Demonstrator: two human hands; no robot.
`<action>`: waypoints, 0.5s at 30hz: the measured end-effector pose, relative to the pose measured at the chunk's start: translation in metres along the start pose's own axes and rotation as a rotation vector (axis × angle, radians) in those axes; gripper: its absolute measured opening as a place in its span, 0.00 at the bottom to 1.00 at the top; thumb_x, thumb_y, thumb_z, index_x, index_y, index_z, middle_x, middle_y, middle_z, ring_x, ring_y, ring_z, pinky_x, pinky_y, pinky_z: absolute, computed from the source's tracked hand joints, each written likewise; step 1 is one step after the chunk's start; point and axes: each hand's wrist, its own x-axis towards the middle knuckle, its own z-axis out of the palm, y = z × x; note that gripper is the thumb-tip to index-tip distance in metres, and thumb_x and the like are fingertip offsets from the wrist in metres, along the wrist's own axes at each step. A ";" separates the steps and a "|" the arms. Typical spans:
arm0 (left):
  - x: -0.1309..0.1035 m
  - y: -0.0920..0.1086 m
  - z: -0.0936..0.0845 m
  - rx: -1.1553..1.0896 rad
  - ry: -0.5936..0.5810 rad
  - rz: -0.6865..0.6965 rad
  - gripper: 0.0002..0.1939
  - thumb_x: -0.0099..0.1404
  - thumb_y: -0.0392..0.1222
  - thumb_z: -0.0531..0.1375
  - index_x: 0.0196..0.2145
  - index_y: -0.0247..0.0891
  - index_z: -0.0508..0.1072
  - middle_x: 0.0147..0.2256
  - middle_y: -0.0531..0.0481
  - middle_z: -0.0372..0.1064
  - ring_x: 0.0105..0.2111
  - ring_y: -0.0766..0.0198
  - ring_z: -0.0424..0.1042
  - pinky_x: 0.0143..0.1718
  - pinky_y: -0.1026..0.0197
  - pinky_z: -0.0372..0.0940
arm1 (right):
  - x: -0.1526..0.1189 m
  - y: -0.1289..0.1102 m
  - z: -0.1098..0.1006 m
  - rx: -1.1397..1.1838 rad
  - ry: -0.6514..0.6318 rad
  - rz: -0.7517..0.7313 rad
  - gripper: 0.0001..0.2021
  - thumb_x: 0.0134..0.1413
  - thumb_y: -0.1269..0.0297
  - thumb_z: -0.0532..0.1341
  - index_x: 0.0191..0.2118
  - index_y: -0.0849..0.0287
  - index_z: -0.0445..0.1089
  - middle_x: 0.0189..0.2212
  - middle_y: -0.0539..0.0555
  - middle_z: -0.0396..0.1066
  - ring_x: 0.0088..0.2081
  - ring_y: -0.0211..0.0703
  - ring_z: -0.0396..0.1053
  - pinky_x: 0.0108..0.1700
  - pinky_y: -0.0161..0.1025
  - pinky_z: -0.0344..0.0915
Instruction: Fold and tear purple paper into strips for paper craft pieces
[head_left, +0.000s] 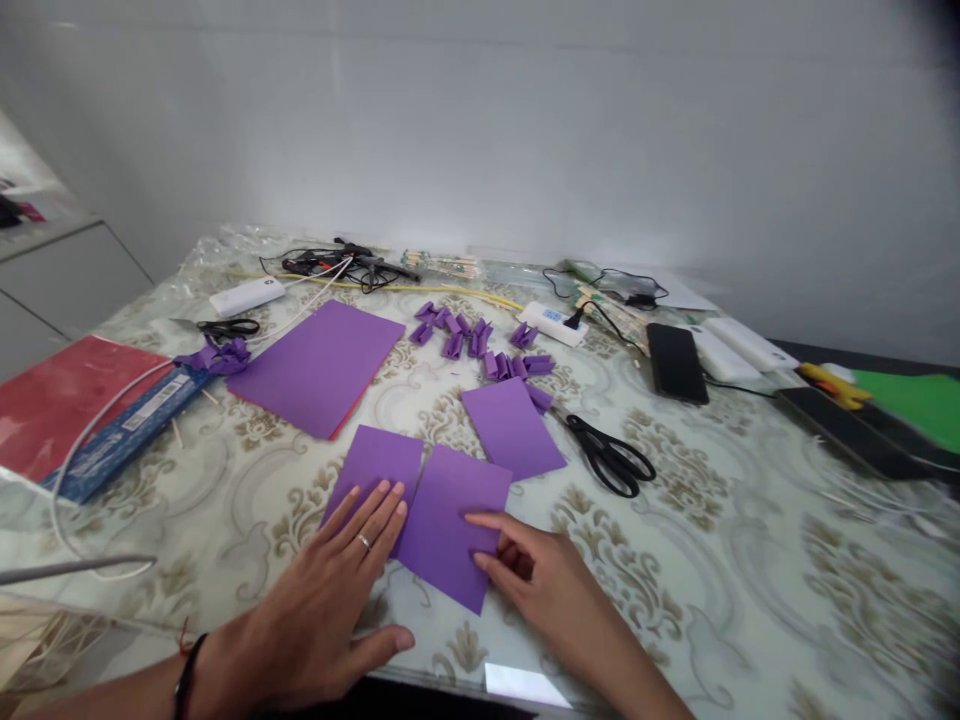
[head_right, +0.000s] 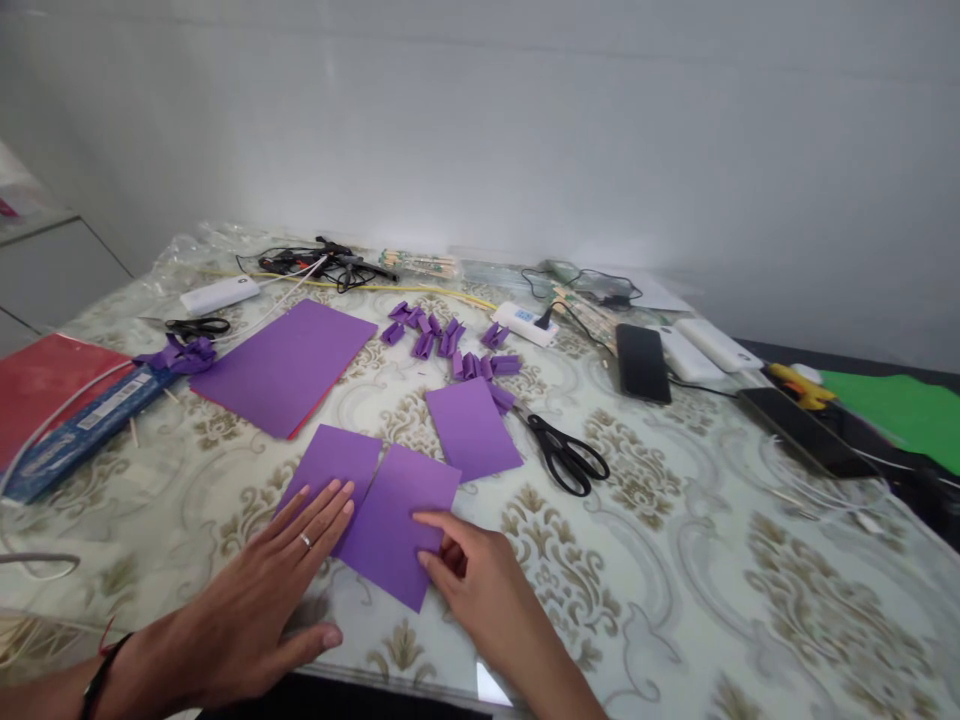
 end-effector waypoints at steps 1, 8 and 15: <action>-0.003 0.003 0.001 0.000 -0.002 -0.005 0.54 0.73 0.59 0.59 0.77 0.30 0.32 0.77 0.34 0.35 0.76 0.43 0.39 0.74 0.41 0.45 | 0.000 -0.001 0.001 -0.007 0.005 -0.005 0.19 0.59 0.64 0.62 0.55 0.60 0.80 0.25 0.51 0.72 0.29 0.45 0.69 0.35 0.39 0.65; -0.006 0.006 0.010 0.023 -0.004 -0.017 0.54 0.73 0.66 0.56 0.78 0.32 0.31 0.77 0.32 0.36 0.76 0.40 0.43 0.73 0.39 0.46 | 0.000 0.000 0.000 -0.034 0.005 -0.009 0.19 0.60 0.64 0.61 0.55 0.58 0.80 0.26 0.51 0.74 0.29 0.46 0.70 0.35 0.39 0.66; -0.006 0.007 0.010 0.039 0.012 -0.019 0.53 0.74 0.67 0.54 0.78 0.32 0.32 0.77 0.32 0.37 0.76 0.41 0.42 0.73 0.41 0.42 | -0.002 0.004 -0.003 -0.035 -0.004 -0.005 0.19 0.60 0.64 0.61 0.54 0.57 0.79 0.27 0.51 0.74 0.30 0.46 0.71 0.37 0.40 0.67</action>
